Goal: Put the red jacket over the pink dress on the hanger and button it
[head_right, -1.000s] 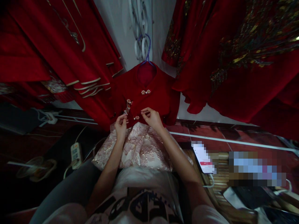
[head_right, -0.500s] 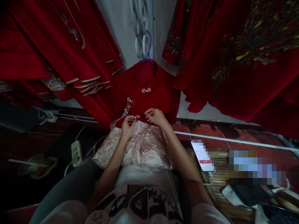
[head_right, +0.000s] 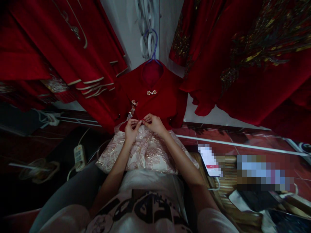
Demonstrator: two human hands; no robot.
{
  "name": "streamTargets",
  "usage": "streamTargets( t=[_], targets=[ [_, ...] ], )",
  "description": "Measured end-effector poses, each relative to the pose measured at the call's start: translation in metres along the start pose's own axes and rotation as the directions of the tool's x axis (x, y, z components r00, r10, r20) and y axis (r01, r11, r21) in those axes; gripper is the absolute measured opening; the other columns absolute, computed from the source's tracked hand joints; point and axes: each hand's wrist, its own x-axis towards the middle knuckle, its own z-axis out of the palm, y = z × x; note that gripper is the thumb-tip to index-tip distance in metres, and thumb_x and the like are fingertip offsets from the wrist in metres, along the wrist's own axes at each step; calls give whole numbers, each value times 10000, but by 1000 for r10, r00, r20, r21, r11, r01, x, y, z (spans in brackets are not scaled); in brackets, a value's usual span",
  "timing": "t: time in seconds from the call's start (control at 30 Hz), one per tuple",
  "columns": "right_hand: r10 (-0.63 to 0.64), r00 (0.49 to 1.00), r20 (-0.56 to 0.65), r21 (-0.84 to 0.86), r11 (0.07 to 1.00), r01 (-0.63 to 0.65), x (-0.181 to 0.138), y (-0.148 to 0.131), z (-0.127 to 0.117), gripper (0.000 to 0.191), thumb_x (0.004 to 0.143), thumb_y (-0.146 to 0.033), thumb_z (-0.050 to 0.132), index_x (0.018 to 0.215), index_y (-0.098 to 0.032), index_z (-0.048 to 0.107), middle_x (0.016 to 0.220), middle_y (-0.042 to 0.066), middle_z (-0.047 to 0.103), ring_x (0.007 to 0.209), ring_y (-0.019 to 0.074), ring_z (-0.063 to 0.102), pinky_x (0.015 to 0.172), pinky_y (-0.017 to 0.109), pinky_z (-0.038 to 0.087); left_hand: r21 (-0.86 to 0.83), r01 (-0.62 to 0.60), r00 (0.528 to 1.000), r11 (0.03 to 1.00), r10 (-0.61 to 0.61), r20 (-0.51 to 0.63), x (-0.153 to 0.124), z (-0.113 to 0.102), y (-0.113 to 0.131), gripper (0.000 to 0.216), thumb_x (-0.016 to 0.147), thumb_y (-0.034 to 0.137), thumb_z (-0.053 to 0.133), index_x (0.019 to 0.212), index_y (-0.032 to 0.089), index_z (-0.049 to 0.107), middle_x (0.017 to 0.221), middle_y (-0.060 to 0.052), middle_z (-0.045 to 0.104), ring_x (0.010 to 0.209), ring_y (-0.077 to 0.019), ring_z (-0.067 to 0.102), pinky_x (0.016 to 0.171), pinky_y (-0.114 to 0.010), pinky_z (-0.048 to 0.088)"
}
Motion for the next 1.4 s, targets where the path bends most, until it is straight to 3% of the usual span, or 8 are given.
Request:
streamTargets(
  t=[0.37, 0.97, 1.4],
  targets=[
    [33, 999, -8, 55, 998, -33, -1, -1, 7, 126, 775, -260, 672, 842, -168, 618, 817, 43, 706, 747, 130, 676, 737, 268, 554, 3, 37, 999, 999, -37, -27, 0, -1, -1, 280, 779, 370, 686, 966, 188, 587, 847, -38, 653, 768, -126, 636, 699, -245, 522],
    [69, 998, -6, 34, 997, -69, 0, -2, 6, 98, 793, -248, 652, 834, -171, 608, 819, 45, 703, 752, 125, 671, 739, 256, 543, -44, 57, 998, 997, -58, -28, -5, -1, -2, 281, 817, 413, 636, 970, 178, 662, 960, -82, 705, 857, -154, 672, 802, -299, 543],
    [50, 999, 6, 24, 998, -50, -3, -6, 3, 146, 775, -286, 674, 832, -176, 597, 784, 35, 697, 719, 128, 665, 697, 250, 533, -49, 36, 998, 998, -39, -58, -6, -1, -5, 276, 760, 423, 696, 850, 168, 641, 803, -42, 683, 752, -140, 659, 742, -279, 537]
  ],
)
